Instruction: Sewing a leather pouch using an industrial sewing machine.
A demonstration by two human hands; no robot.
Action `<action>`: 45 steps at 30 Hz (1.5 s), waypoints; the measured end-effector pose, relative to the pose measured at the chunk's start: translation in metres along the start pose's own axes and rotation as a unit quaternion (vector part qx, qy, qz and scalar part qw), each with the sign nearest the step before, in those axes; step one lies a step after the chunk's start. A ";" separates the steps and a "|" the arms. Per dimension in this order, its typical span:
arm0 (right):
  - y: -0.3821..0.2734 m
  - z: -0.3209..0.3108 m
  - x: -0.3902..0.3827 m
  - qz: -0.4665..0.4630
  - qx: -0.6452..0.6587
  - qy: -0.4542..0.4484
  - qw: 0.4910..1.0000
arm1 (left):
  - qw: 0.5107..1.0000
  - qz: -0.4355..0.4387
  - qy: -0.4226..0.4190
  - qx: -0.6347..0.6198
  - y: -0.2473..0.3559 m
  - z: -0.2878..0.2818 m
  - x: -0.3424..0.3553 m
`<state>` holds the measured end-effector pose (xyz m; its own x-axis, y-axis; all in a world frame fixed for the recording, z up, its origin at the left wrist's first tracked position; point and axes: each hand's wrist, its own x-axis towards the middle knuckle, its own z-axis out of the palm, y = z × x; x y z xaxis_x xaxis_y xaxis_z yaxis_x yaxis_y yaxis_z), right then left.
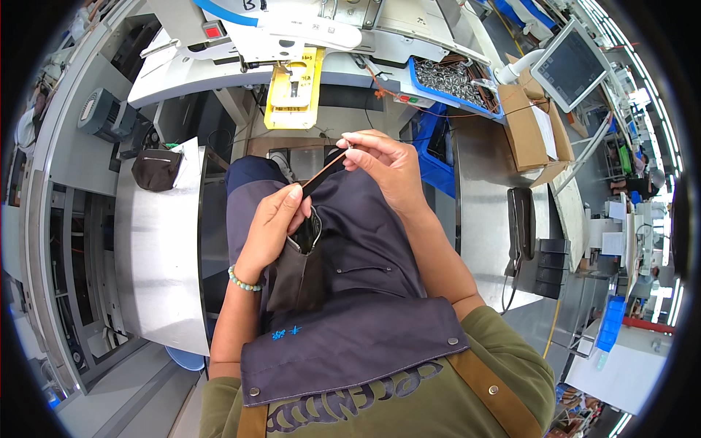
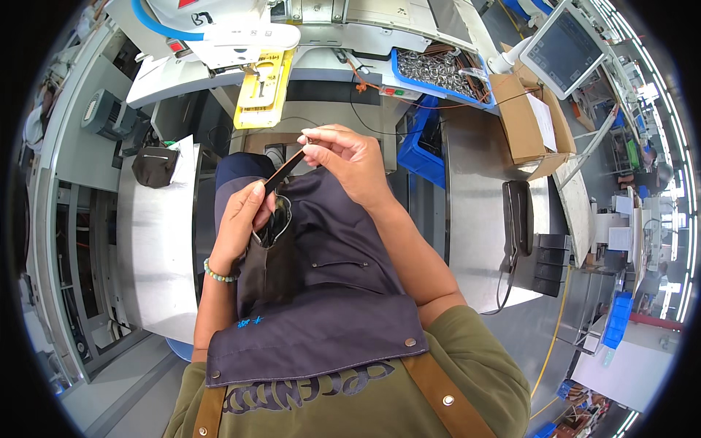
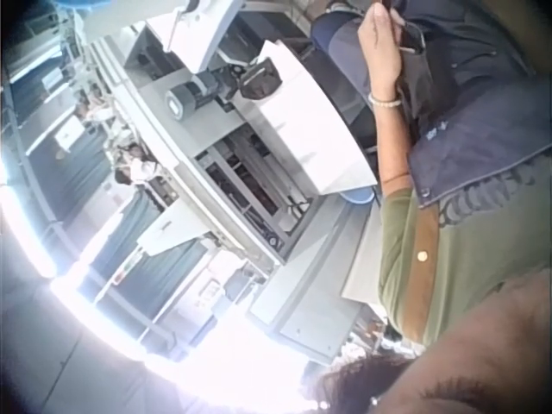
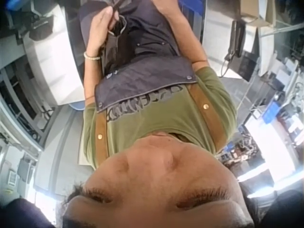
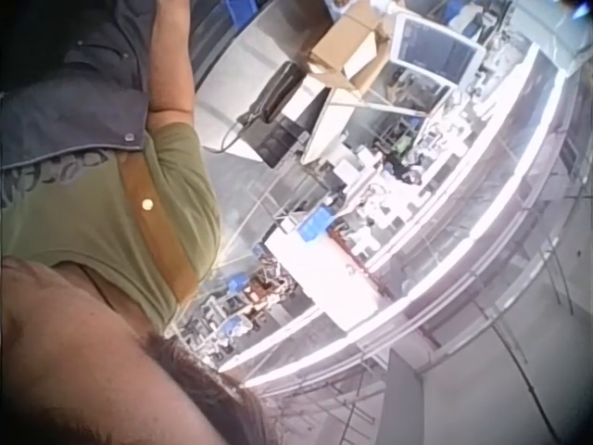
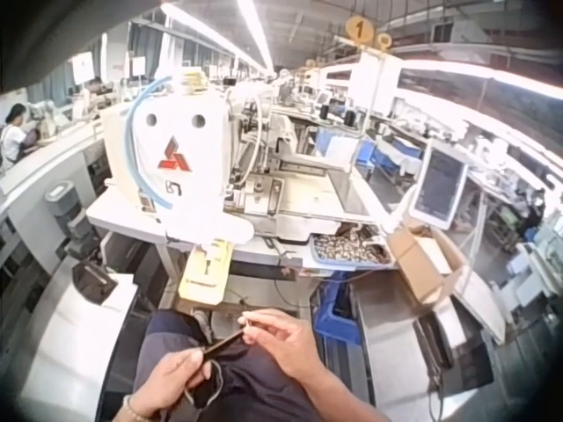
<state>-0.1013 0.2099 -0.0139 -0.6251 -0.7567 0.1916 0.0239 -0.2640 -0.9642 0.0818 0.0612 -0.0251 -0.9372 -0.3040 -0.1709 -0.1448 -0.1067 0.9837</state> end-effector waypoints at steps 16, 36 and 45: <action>0.006 -0.013 0.012 -0.013 0.060 -0.127 0.990 | 0.983 -0.027 -0.057 -0.174 -0.009 -0.010 0.005; 0.003 0.014 0.018 0.188 0.123 -0.067 0.972 | 1.000 0.007 -0.002 -0.021 -0.001 -0.017 0.013; -0.081 -0.030 0.124 -0.008 -0.126 0.025 0.992 | 0.994 0.104 0.007 -0.029 -0.014 -0.037 0.007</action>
<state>-0.2039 0.1558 0.0826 -0.6622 -0.7210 0.2040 -0.1788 -0.1124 -0.9775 0.0893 0.0252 -0.0417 -0.9405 -0.3380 0.0356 0.0715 -0.0944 0.9930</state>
